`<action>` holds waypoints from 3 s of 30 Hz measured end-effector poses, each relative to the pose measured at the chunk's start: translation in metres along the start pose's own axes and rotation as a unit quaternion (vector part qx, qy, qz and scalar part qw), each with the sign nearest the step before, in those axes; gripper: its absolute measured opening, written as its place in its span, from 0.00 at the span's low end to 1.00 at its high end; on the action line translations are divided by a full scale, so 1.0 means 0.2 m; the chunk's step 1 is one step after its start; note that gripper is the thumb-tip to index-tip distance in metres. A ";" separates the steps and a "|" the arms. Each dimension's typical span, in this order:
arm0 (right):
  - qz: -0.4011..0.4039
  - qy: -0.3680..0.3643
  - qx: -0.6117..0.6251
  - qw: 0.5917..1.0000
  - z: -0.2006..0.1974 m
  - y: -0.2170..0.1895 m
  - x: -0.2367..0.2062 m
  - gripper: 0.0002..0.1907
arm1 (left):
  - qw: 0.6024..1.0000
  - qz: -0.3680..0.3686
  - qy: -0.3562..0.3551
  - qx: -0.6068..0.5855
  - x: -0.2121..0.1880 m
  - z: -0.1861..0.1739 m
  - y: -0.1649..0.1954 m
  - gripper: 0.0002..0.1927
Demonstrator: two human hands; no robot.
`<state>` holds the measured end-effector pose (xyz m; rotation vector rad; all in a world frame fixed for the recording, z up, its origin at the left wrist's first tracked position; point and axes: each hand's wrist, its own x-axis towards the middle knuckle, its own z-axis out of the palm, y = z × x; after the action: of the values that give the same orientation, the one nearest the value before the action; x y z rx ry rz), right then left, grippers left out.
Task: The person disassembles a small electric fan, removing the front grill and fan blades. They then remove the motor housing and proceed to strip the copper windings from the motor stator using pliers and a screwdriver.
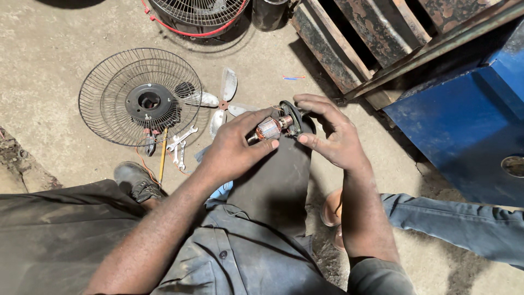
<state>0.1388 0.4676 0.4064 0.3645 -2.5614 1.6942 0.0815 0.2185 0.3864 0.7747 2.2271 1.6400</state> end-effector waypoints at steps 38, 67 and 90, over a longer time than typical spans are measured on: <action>0.052 0.156 -0.105 0.981 0.12 0.00 0.00 0.15 | 0.925 -0.057 0.099 -0.363 0.17 0.26 -0.09 0.07; 0.103 0.213 0.038 0.971 0.18 0.13 0.23 0.11 | 0.978 0.080 0.189 -0.026 0.25 0.17 -0.10 0.07; -0.030 0.158 -0.393 0.906 0.16 -0.09 0.18 0.05 | 0.976 0.132 0.148 0.091 0.24 0.24 -0.13 0.10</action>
<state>0.1118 0.4246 0.4162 0.0976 -2.6533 0.5234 0.0587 0.2782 0.3516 0.9637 2.6056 1.7898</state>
